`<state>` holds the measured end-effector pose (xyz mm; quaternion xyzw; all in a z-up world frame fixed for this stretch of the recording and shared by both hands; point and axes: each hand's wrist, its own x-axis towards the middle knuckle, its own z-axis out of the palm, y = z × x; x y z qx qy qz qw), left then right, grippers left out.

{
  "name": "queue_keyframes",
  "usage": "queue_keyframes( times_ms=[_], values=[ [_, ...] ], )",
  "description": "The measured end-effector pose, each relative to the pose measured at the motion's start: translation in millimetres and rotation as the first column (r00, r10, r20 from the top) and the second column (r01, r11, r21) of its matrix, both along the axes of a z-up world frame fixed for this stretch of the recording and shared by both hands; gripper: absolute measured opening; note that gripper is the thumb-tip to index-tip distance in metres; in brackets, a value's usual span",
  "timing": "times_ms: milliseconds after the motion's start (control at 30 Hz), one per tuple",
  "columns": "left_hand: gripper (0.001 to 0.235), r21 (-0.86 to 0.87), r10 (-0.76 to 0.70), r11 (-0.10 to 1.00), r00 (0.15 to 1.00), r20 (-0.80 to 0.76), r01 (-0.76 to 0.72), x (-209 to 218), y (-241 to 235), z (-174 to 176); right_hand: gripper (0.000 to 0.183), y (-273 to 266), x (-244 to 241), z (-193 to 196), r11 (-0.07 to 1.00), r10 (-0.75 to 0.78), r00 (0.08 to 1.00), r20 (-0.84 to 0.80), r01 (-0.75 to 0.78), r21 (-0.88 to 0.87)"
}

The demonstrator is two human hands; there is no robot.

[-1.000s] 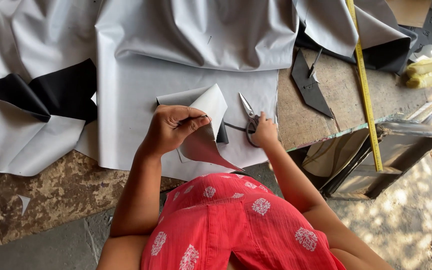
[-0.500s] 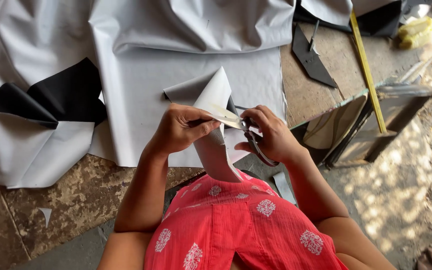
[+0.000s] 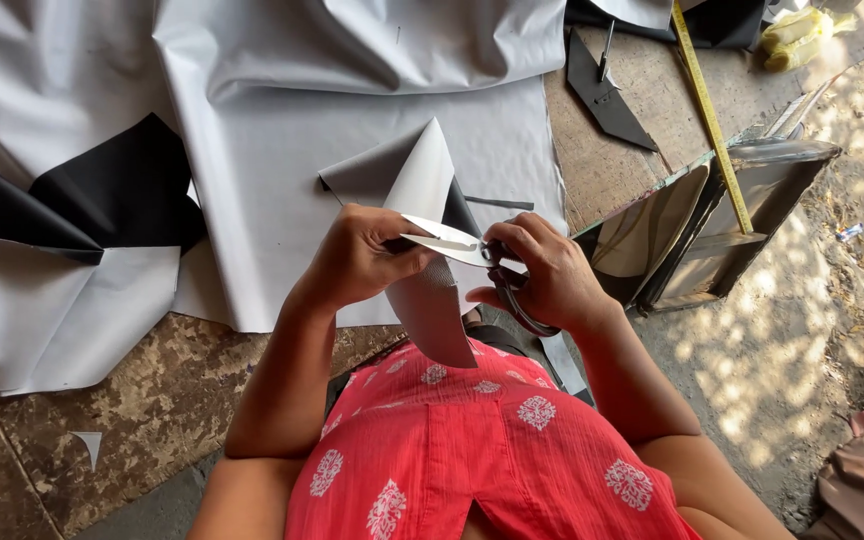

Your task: Measuring, marking, and cutting fabric and vinyl materials for upholstery using a ruler, pen, and scissors.

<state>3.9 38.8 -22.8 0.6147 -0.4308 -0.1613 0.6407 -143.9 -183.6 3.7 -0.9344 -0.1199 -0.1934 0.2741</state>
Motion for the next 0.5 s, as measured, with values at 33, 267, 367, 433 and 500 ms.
queue_keyframes(
  times_ms=[33,267,367,433,500],
  values=[
    [0.011,0.017,0.010,1.000,1.000,0.000,-0.010,0,-1,2,0.062,-1,2,0,1.000,0.000,1.000,-0.001,0.000,0.000],
    [0.009,0.090,0.120,0.989,0.992,-0.033,-0.116,8,-18,5,0.048,-36,24,-54,0.972,0.060,0.996,-0.066,-0.043,0.229],
    [0.014,0.119,0.277,0.955,0.960,-0.034,-0.271,60,-18,-15,0.054,-76,38,-81,0.926,0.021,0.993,-0.115,0.023,0.376],
    [0.013,0.029,0.514,0.853,0.849,0.123,-0.521,116,-4,-12,0.048,-111,48,-91,0.888,-0.174,0.968,-0.181,0.234,0.396],
    [0.020,-0.061,0.743,0.631,0.624,-0.240,-0.774,171,19,22,0.053,-167,63,-87,0.842,-0.353,0.821,-0.448,0.488,0.231]
  ],
)
